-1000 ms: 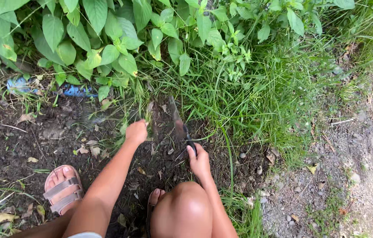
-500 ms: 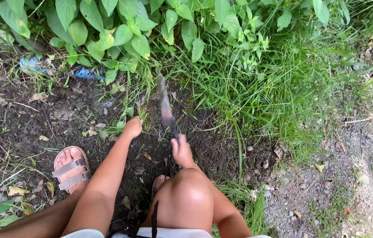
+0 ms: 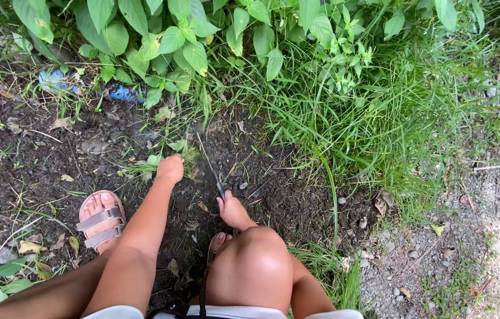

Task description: The person weeds a garden area by hand and using a knife to clear grass and stems from the soil.

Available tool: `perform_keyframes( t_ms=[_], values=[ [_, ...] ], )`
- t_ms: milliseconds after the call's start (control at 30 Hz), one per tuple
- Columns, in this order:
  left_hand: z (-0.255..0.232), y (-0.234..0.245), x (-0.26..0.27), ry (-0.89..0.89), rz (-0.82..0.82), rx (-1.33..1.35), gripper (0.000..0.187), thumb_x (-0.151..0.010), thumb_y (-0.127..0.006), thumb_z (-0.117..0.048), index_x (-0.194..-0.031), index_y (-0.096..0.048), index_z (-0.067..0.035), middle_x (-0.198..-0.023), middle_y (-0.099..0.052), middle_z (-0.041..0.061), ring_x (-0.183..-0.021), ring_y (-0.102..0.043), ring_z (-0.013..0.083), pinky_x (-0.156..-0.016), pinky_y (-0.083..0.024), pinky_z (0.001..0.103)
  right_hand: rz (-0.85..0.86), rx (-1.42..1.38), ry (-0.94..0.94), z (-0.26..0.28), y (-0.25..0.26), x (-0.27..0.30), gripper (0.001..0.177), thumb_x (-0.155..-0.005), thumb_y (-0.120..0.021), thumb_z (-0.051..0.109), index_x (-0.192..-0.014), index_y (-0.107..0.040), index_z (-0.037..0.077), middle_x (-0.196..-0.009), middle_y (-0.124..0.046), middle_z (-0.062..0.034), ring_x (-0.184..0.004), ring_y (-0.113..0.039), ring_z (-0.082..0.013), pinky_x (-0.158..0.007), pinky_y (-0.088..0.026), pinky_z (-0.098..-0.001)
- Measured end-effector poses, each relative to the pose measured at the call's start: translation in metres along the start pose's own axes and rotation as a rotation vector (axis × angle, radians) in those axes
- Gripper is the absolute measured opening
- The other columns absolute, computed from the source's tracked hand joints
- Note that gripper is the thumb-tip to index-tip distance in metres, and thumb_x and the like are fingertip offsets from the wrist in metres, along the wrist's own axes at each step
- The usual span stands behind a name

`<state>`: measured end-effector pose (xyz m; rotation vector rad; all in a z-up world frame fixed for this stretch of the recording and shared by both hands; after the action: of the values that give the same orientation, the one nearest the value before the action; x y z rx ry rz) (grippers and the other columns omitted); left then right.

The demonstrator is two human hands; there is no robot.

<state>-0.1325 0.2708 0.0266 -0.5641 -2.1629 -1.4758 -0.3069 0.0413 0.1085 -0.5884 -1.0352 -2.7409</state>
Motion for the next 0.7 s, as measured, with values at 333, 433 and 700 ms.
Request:
perform_keyframes(
  t_ms=[333,433,700],
  values=[
    [0.008,0.005,-0.001,-0.003,0.060,-0.167,0.029,-0.096,-0.052,-0.013,-0.114,-0.072,-0.005,-0.120,-0.072,0.022,-0.112,-0.070,0.0396,-0.097,-0.055,0.049,-0.005,-0.244,-0.038,0.014,-0.002,0.010,0.028,-0.103,-0.055,0.025,-0.110,-0.046,-0.001,-0.074,-0.065,-0.0279,-0.067,-0.066,-0.0492,-0.061,-0.051,-0.0548],
    [0.015,0.010,-0.006,-0.002,0.061,-0.159,0.028,-0.095,-0.054,-0.012,-0.114,-0.073,-0.005,-0.119,-0.072,0.022,-0.111,-0.070,0.0396,-0.096,-0.055,0.050,0.057,0.000,0.044,0.006,-0.008,0.007,0.027,-0.108,-0.059,0.023,-0.108,-0.049,-0.002,-0.078,-0.066,-0.0282,-0.074,-0.066,-0.0500,-0.065,-0.050,-0.0538],
    [0.057,0.071,-0.057,-0.110,-0.052,-0.170,0.030,-0.097,-0.069,-0.032,-0.105,-0.074,-0.003,-0.110,-0.073,0.024,-0.107,-0.069,0.0417,-0.093,-0.054,0.051,-0.240,-0.119,0.288,-0.018,0.046,0.023,0.034,-0.098,-0.063,0.017,-0.124,-0.054,-0.003,-0.087,-0.069,-0.0267,-0.080,-0.070,-0.0463,-0.069,-0.056,-0.0482]
  ],
)
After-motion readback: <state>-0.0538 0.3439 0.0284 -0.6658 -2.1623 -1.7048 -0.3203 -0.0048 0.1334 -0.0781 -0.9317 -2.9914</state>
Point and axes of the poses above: each hand's wrist, its own x-axis away from the middle knuckle, its own y-axis out of the back of the hand, z = x × y, the point moved 1 cm from there along -x, towards the middle knuckle
